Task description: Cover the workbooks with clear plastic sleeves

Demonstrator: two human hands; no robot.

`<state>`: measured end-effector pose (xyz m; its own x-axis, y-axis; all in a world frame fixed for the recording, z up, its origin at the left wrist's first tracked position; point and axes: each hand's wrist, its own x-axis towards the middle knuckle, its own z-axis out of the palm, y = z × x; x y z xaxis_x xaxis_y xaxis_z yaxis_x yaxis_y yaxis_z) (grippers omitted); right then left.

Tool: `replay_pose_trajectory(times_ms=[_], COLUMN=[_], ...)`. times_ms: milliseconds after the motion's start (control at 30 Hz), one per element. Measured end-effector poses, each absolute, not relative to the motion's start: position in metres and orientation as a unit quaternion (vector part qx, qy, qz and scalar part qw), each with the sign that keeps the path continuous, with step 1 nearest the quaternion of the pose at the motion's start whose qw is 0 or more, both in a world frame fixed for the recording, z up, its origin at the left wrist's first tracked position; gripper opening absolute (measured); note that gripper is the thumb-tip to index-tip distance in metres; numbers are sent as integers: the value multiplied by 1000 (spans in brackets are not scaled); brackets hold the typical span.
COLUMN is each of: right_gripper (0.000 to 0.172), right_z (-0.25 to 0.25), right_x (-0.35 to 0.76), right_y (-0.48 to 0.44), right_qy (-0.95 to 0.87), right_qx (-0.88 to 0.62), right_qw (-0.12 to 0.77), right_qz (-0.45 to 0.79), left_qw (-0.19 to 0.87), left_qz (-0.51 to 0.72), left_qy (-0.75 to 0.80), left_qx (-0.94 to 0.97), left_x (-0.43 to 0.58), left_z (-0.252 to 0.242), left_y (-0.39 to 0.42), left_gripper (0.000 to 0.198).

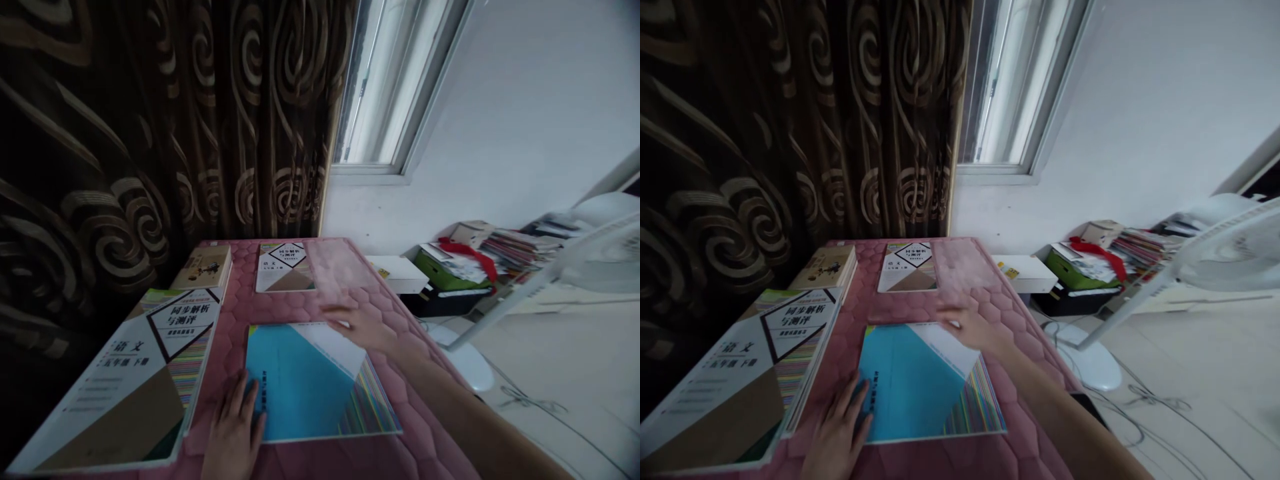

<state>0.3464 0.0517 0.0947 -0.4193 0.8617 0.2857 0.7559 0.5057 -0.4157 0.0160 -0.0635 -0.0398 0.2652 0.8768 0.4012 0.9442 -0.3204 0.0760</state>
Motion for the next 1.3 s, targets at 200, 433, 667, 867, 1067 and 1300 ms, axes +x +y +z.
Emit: replay_pose_trajectory(times_ms=[200,433,667,867,1067,1300], right_gripper=[42,45,37,34,35,38], right_z=[70,43,38,32,35,24], right_x=[368,376,385,391,389,385], right_y=[-74,-106,-99,-93,-92,-93], right_qy=[-833,-784,-792,-802,-795,-765], right_qx=[-508,-564,-538,-516,-523,-597], right_qw=[124,134,141,156,167,172], right_qz=[179,222,253,257,259,169], left_qw=[13,-34,-154,-196,-171,-167], left_qz=[-162,-125,-109,-81,-77,-181], left_qy=[-594,-495,-466,-486,-477,-540], left_qx=[-788,-859,-865,-848,-859,-805], left_x=[15,6,-5,-1,-2,0], left_z=[-24,-1,23,42,39,35], left_y=[-60,-58,-61,-60,-59,-59], left_gripper=[48,41,47,44,37,29])
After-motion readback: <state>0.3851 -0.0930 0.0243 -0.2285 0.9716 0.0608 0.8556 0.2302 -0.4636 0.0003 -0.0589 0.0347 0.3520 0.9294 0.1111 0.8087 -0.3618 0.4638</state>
